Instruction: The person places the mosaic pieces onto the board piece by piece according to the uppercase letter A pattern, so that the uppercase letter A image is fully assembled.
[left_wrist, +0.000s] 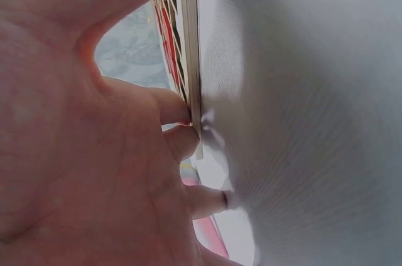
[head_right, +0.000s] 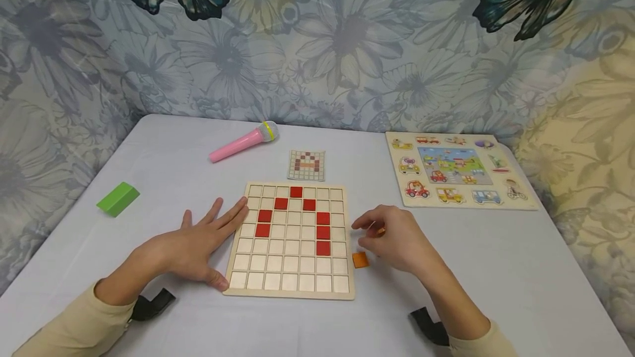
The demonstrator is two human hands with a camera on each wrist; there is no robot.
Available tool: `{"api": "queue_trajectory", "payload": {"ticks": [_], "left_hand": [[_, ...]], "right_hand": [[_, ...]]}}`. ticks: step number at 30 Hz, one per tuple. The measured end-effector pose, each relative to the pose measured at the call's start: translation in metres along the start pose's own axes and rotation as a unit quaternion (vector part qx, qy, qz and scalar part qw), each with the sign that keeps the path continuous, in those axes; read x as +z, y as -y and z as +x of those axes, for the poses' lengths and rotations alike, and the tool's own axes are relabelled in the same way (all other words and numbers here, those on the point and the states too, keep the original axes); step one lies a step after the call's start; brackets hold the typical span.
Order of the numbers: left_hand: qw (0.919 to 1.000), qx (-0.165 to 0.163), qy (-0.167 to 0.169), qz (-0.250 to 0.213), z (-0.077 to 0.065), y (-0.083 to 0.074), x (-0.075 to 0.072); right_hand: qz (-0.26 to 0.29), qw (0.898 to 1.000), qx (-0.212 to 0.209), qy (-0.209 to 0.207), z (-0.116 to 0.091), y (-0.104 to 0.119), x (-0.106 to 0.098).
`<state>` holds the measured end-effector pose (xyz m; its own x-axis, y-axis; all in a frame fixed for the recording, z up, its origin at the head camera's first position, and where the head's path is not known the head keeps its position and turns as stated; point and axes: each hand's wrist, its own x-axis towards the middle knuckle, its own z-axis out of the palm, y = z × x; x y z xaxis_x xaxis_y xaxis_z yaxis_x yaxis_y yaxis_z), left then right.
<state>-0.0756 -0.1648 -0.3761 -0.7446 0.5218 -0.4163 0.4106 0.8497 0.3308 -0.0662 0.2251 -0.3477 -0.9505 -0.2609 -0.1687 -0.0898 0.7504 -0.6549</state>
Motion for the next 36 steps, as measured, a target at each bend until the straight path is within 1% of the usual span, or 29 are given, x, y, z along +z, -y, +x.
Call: {"api": "queue_trajectory", "payload": {"ticks": [7, 10, 16, 21, 27, 36], "left_hand": [[1.0000, 0.002, 0.003, -0.009, -0.003, 0.000, 0.006], [0.9999, 0.005, 0.002, -0.009, -0.005, 0.000, 0.008], [1.0000, 0.007, 0.001, -0.005, -0.005, 0.000, 0.007], [1.0000, 0.003, 0.001, -0.002, -0.003, -0.001, 0.005], [1.0000, 0.002, -0.005, -0.003, -0.003, 0.000, 0.004], [0.9999, 0.006, -0.009, -0.002, -0.001, 0.000, 0.003]], "right_hand": [[-0.022, 1.000, -0.017, 0.003, -0.010, -0.012, -0.003], [-0.020, 0.999, -0.025, 0.010, -0.013, -0.018, -0.004], [-0.024, 0.999, -0.025, 0.030, -0.016, -0.029, -0.009], [-0.045, 0.998, -0.018, 0.032, -0.016, -0.035, -0.010], [-0.069, 0.997, -0.028, 0.026, -0.011, -0.039, -0.009], [-0.074, 0.996, -0.043, 0.022, -0.011, -0.044, -0.006]]}}
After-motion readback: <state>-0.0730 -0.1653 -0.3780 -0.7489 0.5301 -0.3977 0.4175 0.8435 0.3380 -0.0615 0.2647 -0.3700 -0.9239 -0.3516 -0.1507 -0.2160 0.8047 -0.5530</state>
